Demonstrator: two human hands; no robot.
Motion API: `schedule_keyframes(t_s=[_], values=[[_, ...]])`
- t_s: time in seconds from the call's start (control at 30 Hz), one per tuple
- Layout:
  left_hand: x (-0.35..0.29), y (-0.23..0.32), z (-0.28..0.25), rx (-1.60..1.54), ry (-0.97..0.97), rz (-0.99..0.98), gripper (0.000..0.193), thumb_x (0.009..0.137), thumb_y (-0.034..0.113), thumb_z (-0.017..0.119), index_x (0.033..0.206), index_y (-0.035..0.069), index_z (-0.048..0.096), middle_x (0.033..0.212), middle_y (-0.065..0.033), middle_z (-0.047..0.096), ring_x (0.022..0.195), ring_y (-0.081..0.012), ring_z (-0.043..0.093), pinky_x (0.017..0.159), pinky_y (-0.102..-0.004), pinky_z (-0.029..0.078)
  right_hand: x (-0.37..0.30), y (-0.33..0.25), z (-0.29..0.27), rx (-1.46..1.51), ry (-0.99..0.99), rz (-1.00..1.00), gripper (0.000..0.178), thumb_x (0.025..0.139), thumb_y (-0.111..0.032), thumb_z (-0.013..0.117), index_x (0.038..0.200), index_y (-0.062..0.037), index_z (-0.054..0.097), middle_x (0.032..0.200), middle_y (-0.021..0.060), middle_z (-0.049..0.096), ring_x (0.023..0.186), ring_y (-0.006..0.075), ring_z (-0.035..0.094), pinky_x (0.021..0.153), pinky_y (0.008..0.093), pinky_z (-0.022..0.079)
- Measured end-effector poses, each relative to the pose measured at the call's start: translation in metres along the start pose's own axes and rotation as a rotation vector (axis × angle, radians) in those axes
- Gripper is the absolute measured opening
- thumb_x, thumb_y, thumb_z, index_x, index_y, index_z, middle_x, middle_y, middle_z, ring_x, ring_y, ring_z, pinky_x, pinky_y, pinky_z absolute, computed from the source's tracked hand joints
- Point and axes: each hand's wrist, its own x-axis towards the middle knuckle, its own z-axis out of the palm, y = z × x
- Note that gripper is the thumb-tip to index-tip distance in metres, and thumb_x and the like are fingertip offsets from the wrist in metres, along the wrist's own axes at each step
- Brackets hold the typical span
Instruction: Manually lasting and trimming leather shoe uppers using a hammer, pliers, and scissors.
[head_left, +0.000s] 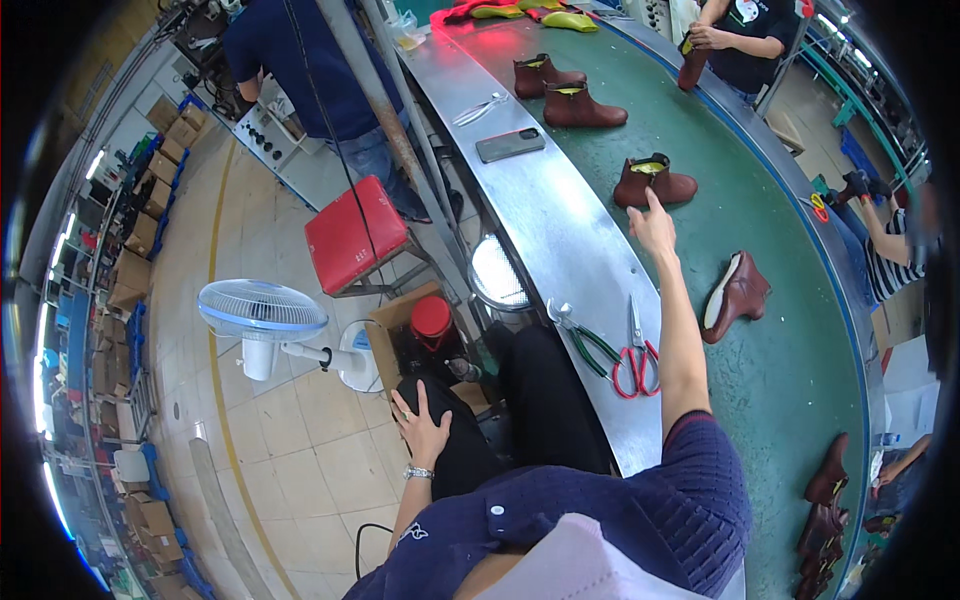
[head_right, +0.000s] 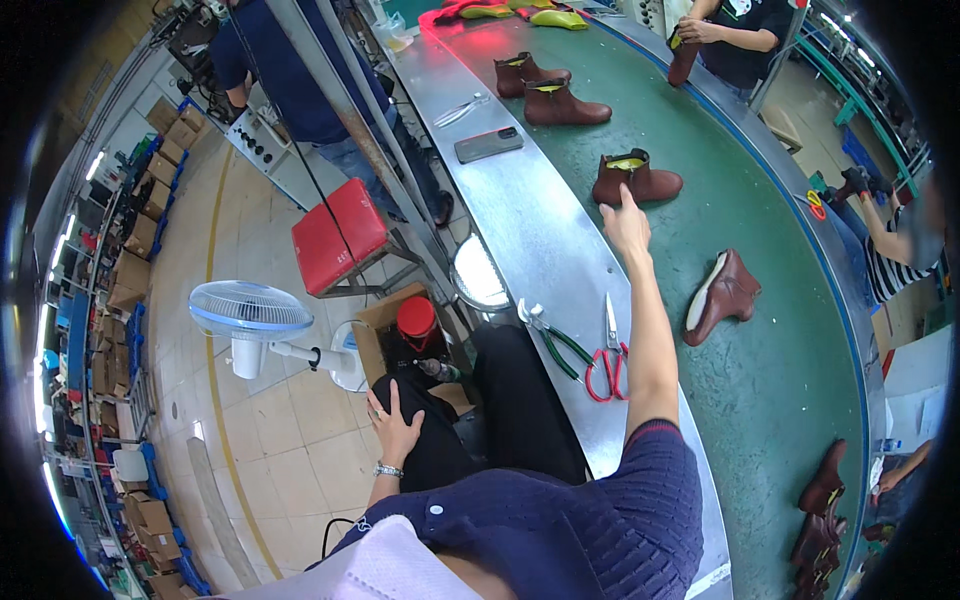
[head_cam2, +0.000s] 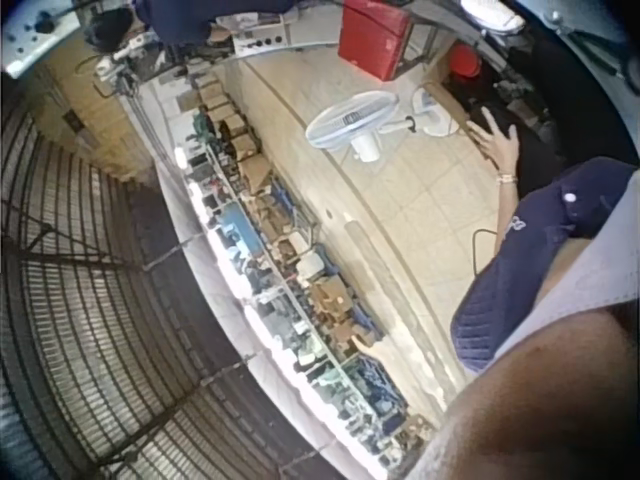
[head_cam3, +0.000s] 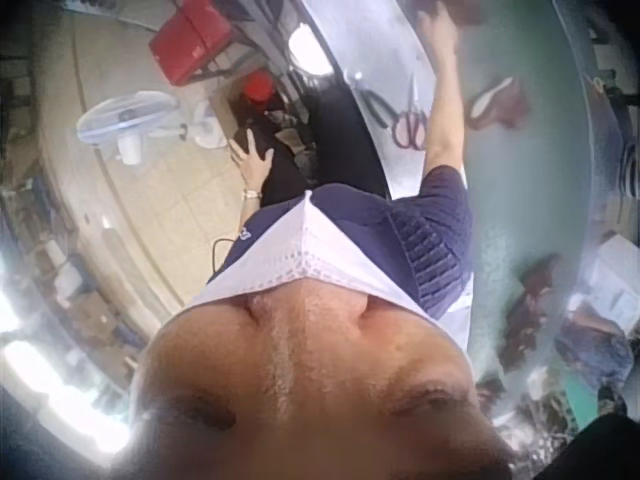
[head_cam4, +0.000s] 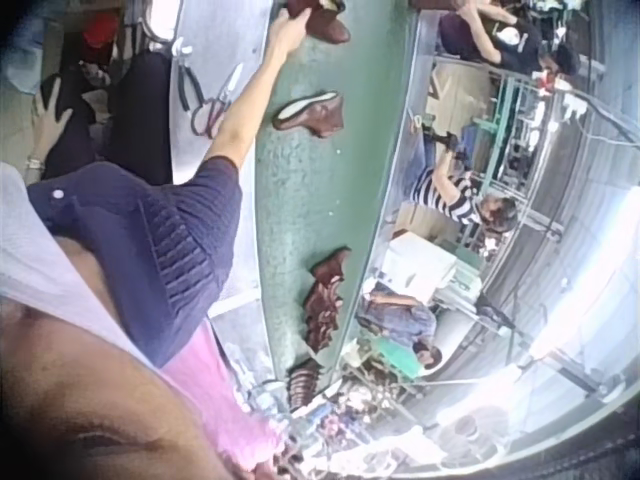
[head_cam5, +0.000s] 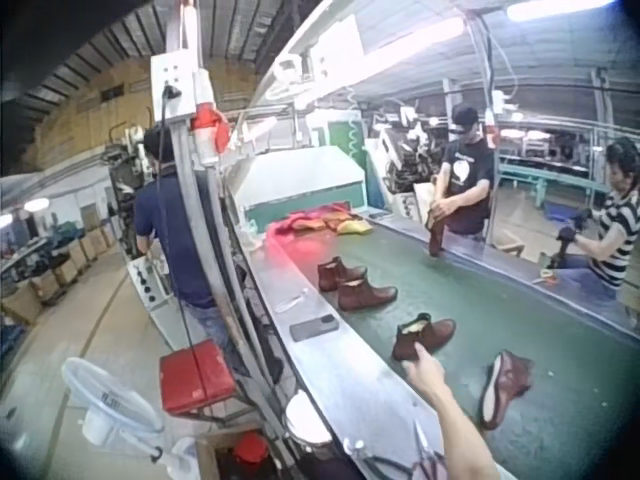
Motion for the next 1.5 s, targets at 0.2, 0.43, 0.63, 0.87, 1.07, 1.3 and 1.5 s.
schedule_keyframes(t_s=[0.2,0.43,0.63,0.87,1.07,1.3,1.5], values=[[0.003,-0.004,-0.007,-0.096,-0.044,0.003,0.085,0.069,0.034,0.071,0.139,0.031,0.023,0.143,-0.0275,0.003,0.127,-0.0502,0.017,0.101,-0.0535,0.026,0.078,0.009,0.045,-0.089,0.034,0.068,0.056,0.078,-0.033,0.059,0.126,-0.0110,0.040,0.081,0.0173,0.065,0.086,0.0329,0.062,0.079,0.0420,0.045],[0.009,-0.024,-0.014,-0.359,-0.038,0.017,0.069,0.073,0.029,0.068,0.133,0.014,0.038,0.138,-0.0302,0.022,0.125,-0.0443,0.028,0.103,-0.0444,0.028,0.045,0.029,0.005,0.414,0.192,0.063,0.023,0.086,-0.027,0.056,0.091,-0.0040,0.057,0.059,0.0035,0.055,0.049,0.0106,0.055,0.046,0.0238,0.042],[0.038,0.027,-0.081,-0.445,0.186,0.146,0.059,0.077,0.022,0.065,0.127,0.003,0.042,0.132,-0.0246,0.036,0.122,-0.0365,0.036,0.101,-0.0389,0.030,-0.010,-0.051,-0.100,0.547,-0.002,-0.211,0.023,0.086,-0.026,0.057,0.076,-0.0049,0.054,0.055,-0.0041,0.044,0.045,0.0039,0.038,0.043,0.0214,0.030],[0.041,0.139,-0.140,-0.686,-0.200,0.705,0.097,0.064,0.028,0.079,0.139,0.004,0.022,0.138,-0.0150,0.034,0.126,-0.0266,0.034,0.104,-0.0351,0.027,-0.127,-0.153,-0.125,0.807,-0.401,-0.362,0.021,0.085,-0.021,0.060,0.076,-0.0026,0.056,0.055,-0.0067,0.040,0.043,0.0008,0.032,0.039,0.0185,0.023],[0.025,0.129,-0.134,-1.174,-0.377,0.686,0.107,0.059,0.007,0.079,0.141,0.005,0.011,0.144,-0.0139,0.023,0.131,-0.0216,0.027,0.106,-0.0326,0.025,-0.186,-0.186,-0.071,0.880,-0.787,-0.295,0.022,0.084,-0.021,0.061,0.085,0.0004,0.060,0.054,-0.0052,0.045,0.042,0.0014,0.036,0.038,0.0177,0.025],[-0.010,0.086,-0.097,-1.355,-0.388,0.410,0.112,0.056,0.002,0.079,0.142,0.007,0.007,0.144,-0.0125,0.022,0.131,-0.0199,0.026,0.106,-0.0318,0.024,-0.210,-0.176,-0.011,0.856,-0.993,-0.238,0.025,0.090,-0.024,0.053,0.095,-0.0010,0.060,0.058,-0.0023,0.049,0.048,0.0040,0.044,0.044,0.0191,0.035],[-0.025,0.062,-0.099,-1.407,-0.335,0.236,0.114,0.054,0.004,0.082,0.142,0.009,0.010,0.143,-0.0106,0.025,0.129,-0.0190,0.030,0.104,-0.0315,0.028,-0.212,-0.128,0.008,0.365,-0.614,-0.398,0.035,0.086,-0.025,0.056,0.114,-0.0028,0.054,0.072,0.0086,0.059,0.066,0.0190,0.058,0.064,0.0302,0.048]])
